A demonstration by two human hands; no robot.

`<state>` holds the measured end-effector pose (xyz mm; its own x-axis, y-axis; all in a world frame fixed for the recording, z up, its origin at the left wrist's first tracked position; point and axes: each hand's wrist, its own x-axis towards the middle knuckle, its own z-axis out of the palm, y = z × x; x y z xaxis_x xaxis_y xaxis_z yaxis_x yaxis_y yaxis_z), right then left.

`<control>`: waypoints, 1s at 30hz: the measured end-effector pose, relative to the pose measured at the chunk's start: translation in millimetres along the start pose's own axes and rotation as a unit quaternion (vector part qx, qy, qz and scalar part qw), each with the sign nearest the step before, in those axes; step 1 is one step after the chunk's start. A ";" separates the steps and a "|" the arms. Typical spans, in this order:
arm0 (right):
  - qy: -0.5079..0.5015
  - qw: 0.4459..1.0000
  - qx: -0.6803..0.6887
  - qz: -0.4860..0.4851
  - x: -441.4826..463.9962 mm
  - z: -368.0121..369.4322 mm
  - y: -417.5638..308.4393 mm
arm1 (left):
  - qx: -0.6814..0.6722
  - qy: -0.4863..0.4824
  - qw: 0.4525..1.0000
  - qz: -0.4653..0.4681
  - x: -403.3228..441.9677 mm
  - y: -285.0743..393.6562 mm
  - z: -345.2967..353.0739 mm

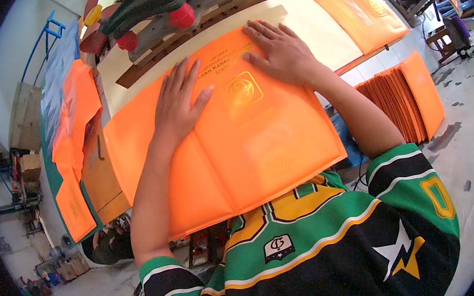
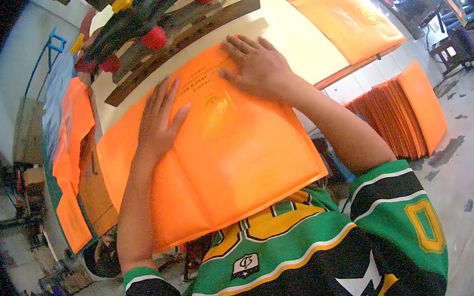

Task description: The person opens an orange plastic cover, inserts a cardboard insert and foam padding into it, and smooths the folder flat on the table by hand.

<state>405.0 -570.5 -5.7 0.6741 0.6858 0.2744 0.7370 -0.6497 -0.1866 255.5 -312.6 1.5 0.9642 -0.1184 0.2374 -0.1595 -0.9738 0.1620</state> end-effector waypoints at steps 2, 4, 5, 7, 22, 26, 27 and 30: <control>0.001 1.000 -0.006 -0.001 7.3 4.1 6.4 | 0.005 0.013 1.000 -0.001 5.4 -2.3 3.7; 0.004 1.000 -0.012 -0.001 14.0 5.3 12.1 | 0.000 0.022 1.000 -0.003 12.1 -5.0 8.7; 0.003 1.000 -0.010 -0.001 16.4 5.1 15.7 | -0.005 0.033 0.999 -0.004 15.2 -5.3 11.9; 0.001 1.000 -0.008 -0.001 20.8 5.9 23.1 | -0.019 0.047 0.999 -0.014 20.2 -2.3 14.1; 0.096 0.992 0.069 -0.036 33.1 -10.1 49.2 | -0.076 0.086 0.992 -0.057 25.4 4.8 18.8; 0.123 0.987 0.084 -0.054 33.2 -10.1 48.2 | -0.051 0.024 0.998 -0.012 12.0 -10.9 12.1; 0.125 0.988 0.081 -0.049 32.7 -10.3 47.0 | -0.049 0.025 0.998 -0.017 7.9 -13.1 9.9; 0.133 0.988 0.067 -0.050 32.6 -7.4 48.4 | -0.005 -0.011 0.999 -0.035 -3.9 -18.3 5.4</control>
<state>462.2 -582.0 1.2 0.5736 0.6218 0.5332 0.8111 -0.5222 -0.2636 255.8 -295.4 -7.6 0.9774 -0.0549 0.2039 -0.0939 -0.9779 0.1870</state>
